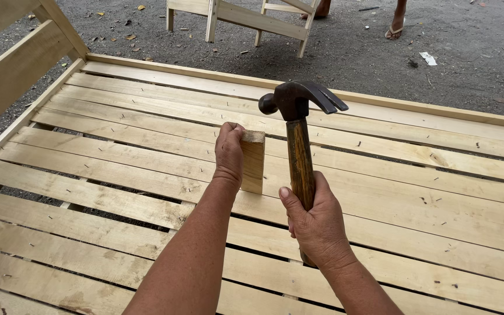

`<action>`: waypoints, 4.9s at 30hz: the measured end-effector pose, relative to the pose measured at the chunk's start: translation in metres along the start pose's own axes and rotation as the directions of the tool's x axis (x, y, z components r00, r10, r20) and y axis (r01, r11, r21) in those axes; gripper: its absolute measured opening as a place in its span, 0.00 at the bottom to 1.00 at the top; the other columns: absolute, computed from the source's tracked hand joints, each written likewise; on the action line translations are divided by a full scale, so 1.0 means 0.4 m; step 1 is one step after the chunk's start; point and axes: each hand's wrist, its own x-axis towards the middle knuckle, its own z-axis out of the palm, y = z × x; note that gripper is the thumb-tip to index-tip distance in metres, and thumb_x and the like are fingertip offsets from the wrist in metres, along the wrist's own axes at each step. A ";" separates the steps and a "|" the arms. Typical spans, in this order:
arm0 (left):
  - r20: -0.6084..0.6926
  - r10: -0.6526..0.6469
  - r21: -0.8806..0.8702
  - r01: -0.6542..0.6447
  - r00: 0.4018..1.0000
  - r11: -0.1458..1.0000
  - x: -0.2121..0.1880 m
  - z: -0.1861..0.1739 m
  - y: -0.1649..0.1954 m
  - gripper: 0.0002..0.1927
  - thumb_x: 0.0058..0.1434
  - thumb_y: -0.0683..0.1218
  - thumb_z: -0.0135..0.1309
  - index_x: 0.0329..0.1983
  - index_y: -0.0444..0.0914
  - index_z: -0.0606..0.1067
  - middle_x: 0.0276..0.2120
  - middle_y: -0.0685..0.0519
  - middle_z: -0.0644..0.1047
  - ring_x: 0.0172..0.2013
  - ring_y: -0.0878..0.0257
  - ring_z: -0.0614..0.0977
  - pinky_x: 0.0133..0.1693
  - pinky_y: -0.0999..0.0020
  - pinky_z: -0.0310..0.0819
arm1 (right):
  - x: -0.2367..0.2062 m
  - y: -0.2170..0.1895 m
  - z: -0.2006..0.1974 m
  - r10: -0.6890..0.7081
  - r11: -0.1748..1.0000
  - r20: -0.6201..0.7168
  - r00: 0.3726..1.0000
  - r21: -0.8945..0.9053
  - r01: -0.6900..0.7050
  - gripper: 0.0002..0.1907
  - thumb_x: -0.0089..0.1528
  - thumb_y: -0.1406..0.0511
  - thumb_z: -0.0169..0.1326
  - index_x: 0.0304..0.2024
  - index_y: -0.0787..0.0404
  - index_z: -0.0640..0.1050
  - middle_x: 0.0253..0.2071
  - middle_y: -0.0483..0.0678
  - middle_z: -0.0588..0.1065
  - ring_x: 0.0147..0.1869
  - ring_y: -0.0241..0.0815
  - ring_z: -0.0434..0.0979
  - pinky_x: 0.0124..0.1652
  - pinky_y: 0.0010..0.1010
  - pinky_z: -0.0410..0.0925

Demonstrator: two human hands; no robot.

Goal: The person uses a hammer and a small wooden block to tap and align wooden slats on a slatted wooden frame. They repeatedly position the block and strike it to adjust the slats, occasionally checking alignment by hand.

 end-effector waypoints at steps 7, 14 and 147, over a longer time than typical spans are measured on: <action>-0.035 -0.002 -0.079 0.000 0.999 0.997 -0.006 -0.003 -0.021 0.10 0.64 0.51 0.41 0.35 0.41 0.69 0.35 0.54 0.68 0.39 0.62 0.67 0.46 0.65 0.62 | 0.002 -0.018 0.008 0.022 0.922 0.056 0.998 -0.388 0.002 0.18 0.64 0.52 0.55 0.46 0.56 0.71 0.24 0.42 0.72 0.28 0.33 0.73 0.30 0.32 0.72; -0.062 -0.047 -0.119 0.039 0.997 0.992 -0.008 -0.001 -0.031 0.13 0.66 0.51 0.37 0.43 0.43 0.71 0.42 0.52 0.73 0.46 0.62 0.70 0.53 0.65 0.63 | 0.013 -0.029 0.010 -0.016 0.895 0.076 0.997 -0.444 0.048 0.15 0.65 0.54 0.53 0.44 0.55 0.69 0.24 0.42 0.72 0.27 0.33 0.73 0.30 0.33 0.72; 0.485 -0.215 0.846 -0.393 0.848 0.359 -0.136 0.120 0.172 0.30 0.55 0.61 0.61 0.56 0.41 0.77 0.46 0.46 0.79 0.47 0.56 0.82 0.49 0.58 0.80 | 0.024 0.344 0.270 0.235 0.655 0.038 0.971 -0.744 -0.129 0.18 0.64 0.55 0.54 0.53 0.55 0.71 0.48 0.47 0.73 0.52 0.48 0.78 0.51 0.45 0.71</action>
